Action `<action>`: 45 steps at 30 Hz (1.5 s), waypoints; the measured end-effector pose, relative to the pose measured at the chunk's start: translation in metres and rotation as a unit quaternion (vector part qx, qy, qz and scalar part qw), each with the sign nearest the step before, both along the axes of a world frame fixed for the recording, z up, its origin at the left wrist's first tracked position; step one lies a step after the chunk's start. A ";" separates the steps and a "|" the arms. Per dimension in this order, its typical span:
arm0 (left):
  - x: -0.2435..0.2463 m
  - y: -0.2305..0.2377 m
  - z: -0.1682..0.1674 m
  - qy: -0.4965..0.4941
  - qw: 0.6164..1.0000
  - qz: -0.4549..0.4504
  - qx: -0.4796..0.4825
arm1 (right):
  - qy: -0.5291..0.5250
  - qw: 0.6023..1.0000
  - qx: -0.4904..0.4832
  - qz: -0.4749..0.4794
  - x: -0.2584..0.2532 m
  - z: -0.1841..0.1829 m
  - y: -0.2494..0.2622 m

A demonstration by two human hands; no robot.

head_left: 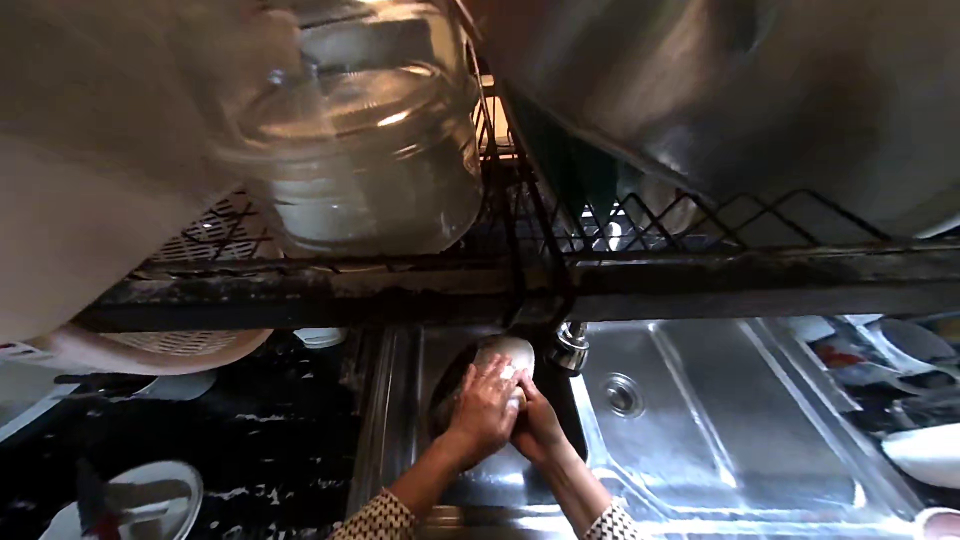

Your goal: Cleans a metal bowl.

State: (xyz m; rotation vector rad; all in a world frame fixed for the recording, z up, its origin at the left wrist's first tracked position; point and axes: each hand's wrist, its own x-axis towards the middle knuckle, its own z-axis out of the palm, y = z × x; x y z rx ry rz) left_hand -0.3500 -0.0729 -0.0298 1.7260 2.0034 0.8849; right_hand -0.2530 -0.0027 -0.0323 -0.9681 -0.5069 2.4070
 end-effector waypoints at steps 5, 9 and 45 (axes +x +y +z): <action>-0.059 0.015 -0.027 -0.243 0.964 0.098 -0.053 | -0.043 0.999 0.026 -0.009 0.001 0.006 0.000; -0.010 -0.025 -0.052 -0.181 0.938 0.292 0.049 | -0.022 0.998 0.026 -0.059 0.000 0.001 0.002; 0.029 -0.037 -0.035 -0.298 0.897 0.294 0.143 | -0.025 0.935 0.338 0.104 0.025 -0.009 -0.002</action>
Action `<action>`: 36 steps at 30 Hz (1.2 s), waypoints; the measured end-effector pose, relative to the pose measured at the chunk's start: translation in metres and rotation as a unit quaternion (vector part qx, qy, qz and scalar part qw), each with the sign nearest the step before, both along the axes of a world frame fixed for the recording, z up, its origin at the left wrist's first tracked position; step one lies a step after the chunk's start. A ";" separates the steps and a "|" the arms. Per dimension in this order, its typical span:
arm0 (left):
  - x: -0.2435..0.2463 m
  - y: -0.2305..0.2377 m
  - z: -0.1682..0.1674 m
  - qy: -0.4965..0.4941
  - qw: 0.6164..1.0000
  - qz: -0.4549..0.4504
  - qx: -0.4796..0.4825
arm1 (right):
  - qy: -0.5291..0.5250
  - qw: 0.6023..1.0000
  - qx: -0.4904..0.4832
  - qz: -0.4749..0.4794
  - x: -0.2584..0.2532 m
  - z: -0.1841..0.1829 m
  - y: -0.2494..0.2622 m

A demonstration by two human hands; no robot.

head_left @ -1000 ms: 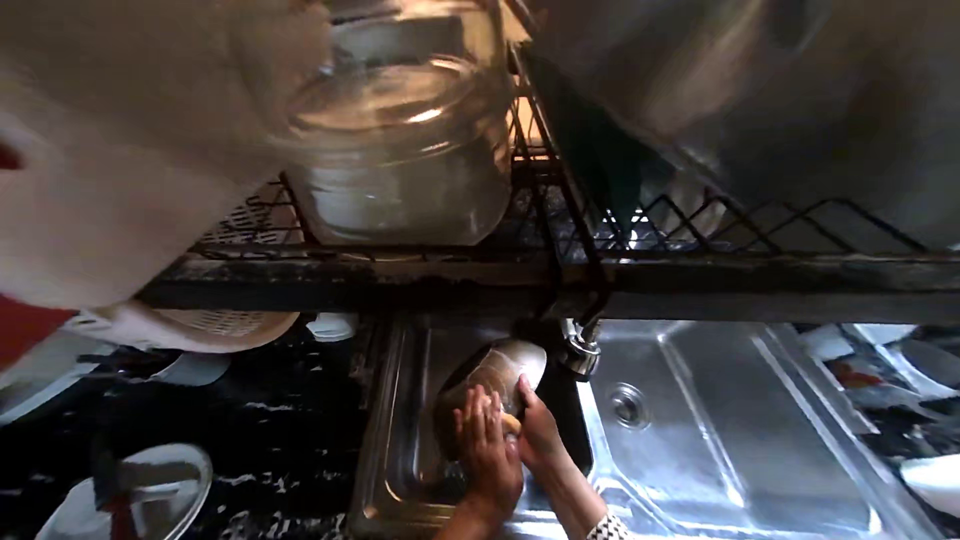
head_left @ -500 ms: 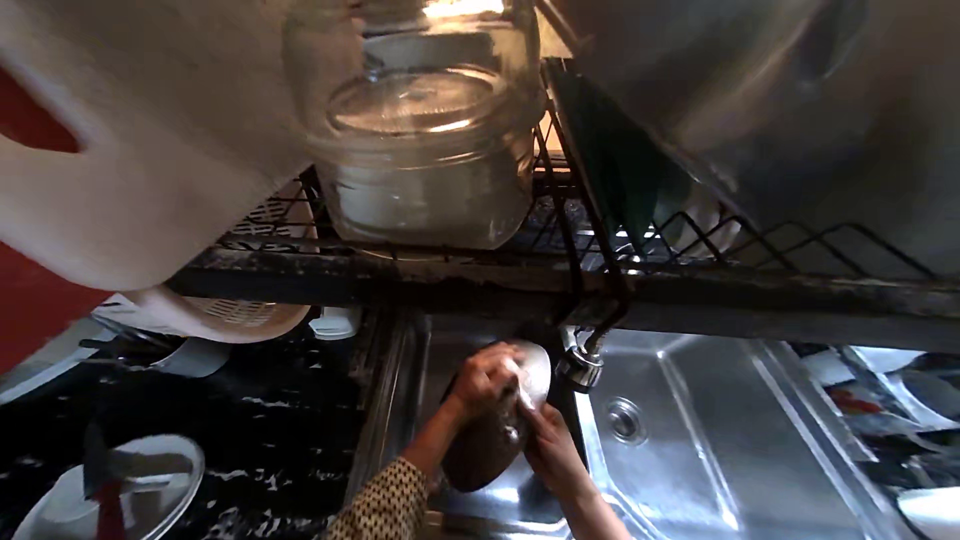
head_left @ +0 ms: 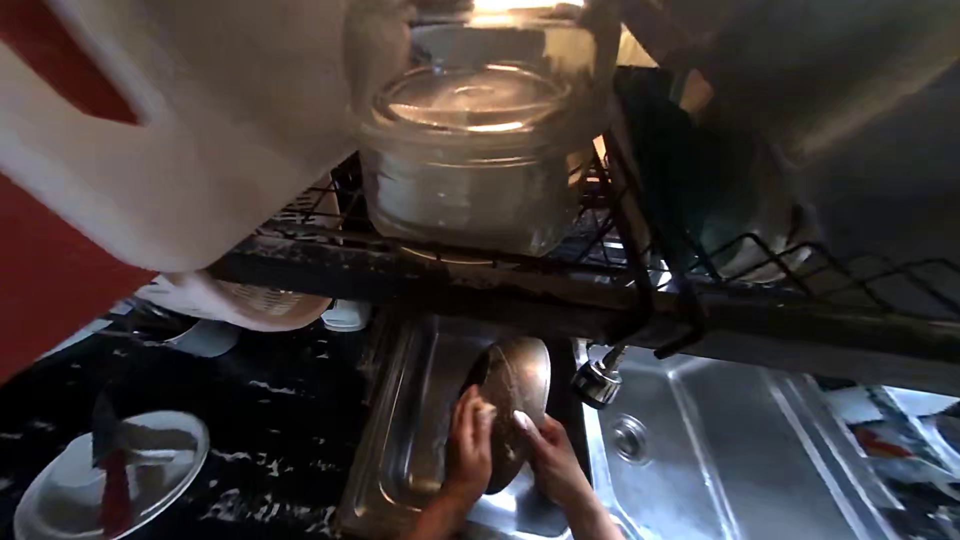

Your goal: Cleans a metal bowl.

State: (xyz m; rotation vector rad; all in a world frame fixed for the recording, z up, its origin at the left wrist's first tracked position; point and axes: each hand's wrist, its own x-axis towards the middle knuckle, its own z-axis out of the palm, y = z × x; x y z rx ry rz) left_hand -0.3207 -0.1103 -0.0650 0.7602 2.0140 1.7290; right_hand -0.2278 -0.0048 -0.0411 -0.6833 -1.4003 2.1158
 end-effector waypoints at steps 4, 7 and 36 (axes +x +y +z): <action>-0.048 0.051 0.051 0.251 0.944 -0.191 0.099 | -0.043 0.986 0.151 0.063 0.003 0.015 0.001; -0.083 0.080 0.075 0.137 0.942 -0.306 0.007 | -0.058 0.989 0.128 0.051 0.009 0.024 0.005; -0.069 -0.030 -0.046 -0.432 0.894 0.036 -0.114 | 0.154 0.946 -0.230 -0.168 0.023 0.008 0.020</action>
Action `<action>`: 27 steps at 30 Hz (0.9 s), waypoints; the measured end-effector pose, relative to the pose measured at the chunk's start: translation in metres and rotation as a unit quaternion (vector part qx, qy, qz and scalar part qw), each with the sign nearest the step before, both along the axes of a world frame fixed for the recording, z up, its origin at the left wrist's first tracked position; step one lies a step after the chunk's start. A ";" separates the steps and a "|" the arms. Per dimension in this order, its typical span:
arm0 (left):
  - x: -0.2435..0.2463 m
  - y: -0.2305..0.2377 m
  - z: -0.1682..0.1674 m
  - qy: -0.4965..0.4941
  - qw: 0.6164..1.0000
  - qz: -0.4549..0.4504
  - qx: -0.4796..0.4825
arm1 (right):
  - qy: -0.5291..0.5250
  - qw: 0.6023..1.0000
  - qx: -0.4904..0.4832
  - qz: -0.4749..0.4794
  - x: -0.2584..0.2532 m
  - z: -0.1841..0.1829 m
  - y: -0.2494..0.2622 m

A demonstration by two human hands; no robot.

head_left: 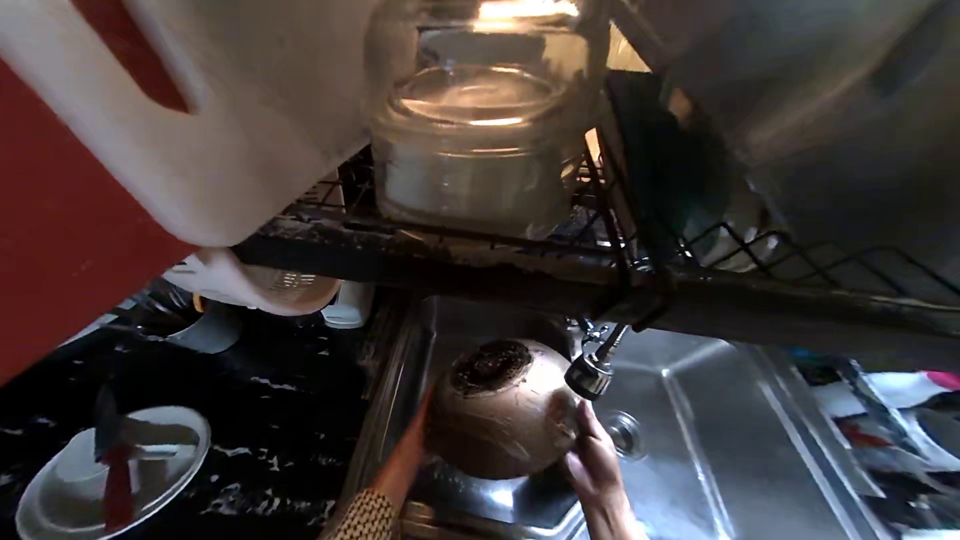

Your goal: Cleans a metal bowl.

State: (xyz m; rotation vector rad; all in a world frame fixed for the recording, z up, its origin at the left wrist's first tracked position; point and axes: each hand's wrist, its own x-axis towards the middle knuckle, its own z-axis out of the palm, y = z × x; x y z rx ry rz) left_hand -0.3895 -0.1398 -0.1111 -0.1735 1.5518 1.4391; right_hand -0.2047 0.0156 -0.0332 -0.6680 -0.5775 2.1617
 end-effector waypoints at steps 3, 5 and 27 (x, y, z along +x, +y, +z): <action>0.001 -0.012 0.011 0.006 0.991 0.080 0.104 | 0.037 0.995 -0.076 0.046 0.009 -0.024 0.005; -0.011 -0.006 0.023 0.007 0.968 0.132 0.213 | 0.018 0.987 -0.142 0.068 0.012 -0.038 0.005; 0.057 0.063 0.079 0.421 0.610 -0.671 -0.016 | -0.235 0.955 -0.086 0.161 0.008 -0.037 -0.019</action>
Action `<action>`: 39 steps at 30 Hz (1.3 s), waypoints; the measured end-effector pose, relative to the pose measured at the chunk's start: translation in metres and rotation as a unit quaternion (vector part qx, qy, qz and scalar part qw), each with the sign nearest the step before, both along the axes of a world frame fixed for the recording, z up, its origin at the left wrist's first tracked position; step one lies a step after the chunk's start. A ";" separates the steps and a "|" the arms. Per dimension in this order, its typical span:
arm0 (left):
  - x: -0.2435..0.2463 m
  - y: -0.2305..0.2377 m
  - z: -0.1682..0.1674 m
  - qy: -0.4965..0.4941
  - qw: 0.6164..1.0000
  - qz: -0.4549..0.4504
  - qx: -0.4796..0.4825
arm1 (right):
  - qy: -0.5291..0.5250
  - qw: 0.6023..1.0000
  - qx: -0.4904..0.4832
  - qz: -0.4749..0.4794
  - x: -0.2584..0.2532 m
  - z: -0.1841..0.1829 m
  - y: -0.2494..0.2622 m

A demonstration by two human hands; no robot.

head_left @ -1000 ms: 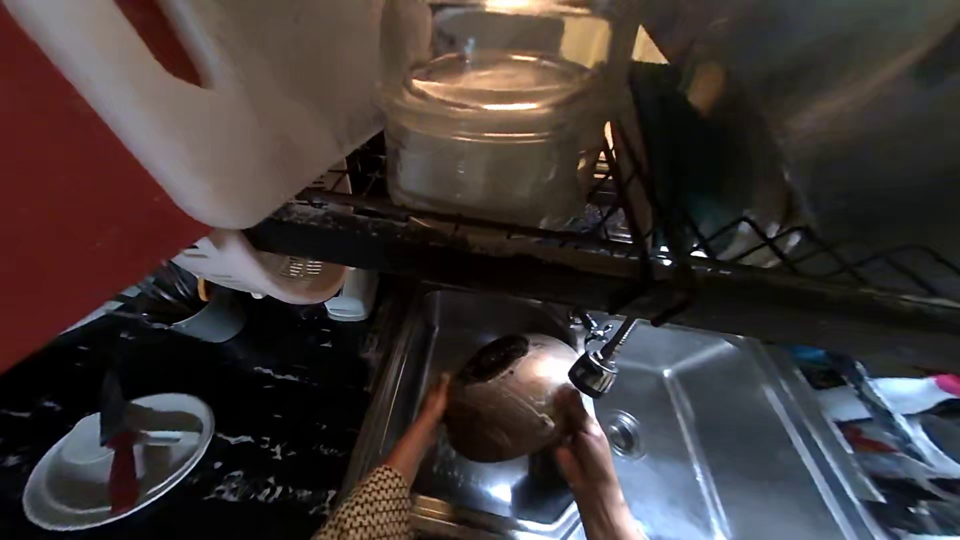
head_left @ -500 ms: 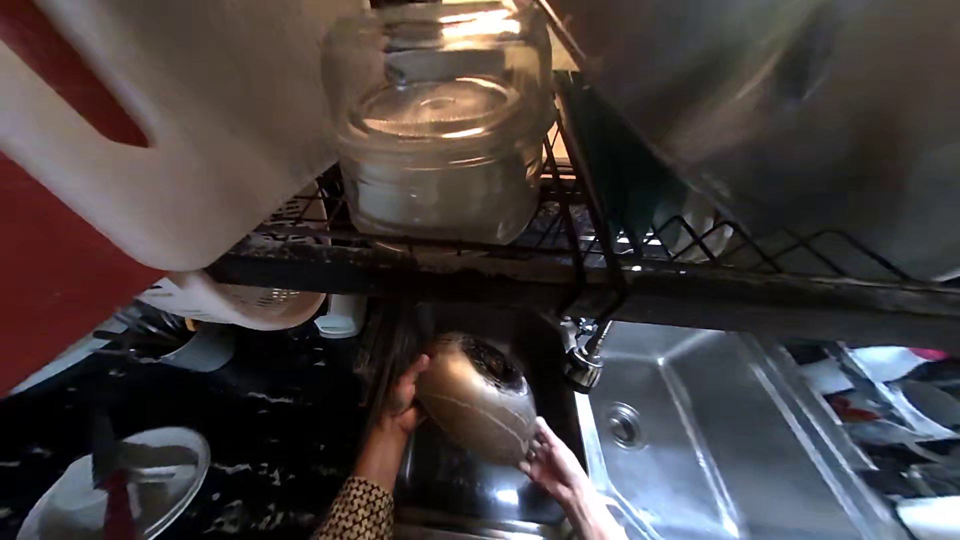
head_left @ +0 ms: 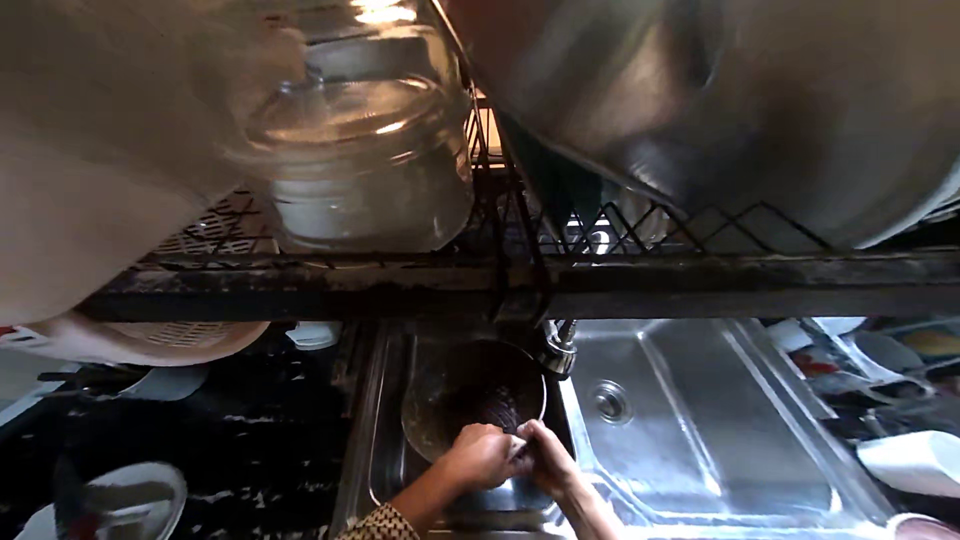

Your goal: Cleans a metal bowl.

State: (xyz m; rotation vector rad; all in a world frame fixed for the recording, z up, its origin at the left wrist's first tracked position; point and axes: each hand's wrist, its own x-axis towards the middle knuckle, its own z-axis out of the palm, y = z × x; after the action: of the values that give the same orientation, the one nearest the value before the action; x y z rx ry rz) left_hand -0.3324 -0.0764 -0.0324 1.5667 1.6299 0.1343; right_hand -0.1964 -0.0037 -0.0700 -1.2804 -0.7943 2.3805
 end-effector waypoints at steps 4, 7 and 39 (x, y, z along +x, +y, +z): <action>-0.021 0.004 -0.014 -0.236 0.963 0.120 0.042 | 0.053 0.998 -0.029 -0.011 0.021 -0.001 -0.001; -0.032 0.019 -0.017 -0.106 0.982 0.144 0.059 | 0.085 0.996 -0.025 -0.014 0.025 0.010 0.001; 0.025 0.070 -0.001 -0.166 0.949 0.151 0.220 | 0.071 0.996 0.057 0.023 0.055 0.029 -0.007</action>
State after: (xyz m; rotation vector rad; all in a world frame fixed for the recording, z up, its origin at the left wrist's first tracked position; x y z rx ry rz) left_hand -0.3073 -0.0064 -0.0332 1.4937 1.6222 0.9330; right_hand -0.1418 -0.0110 -0.0415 -1.0452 -0.9116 2.3927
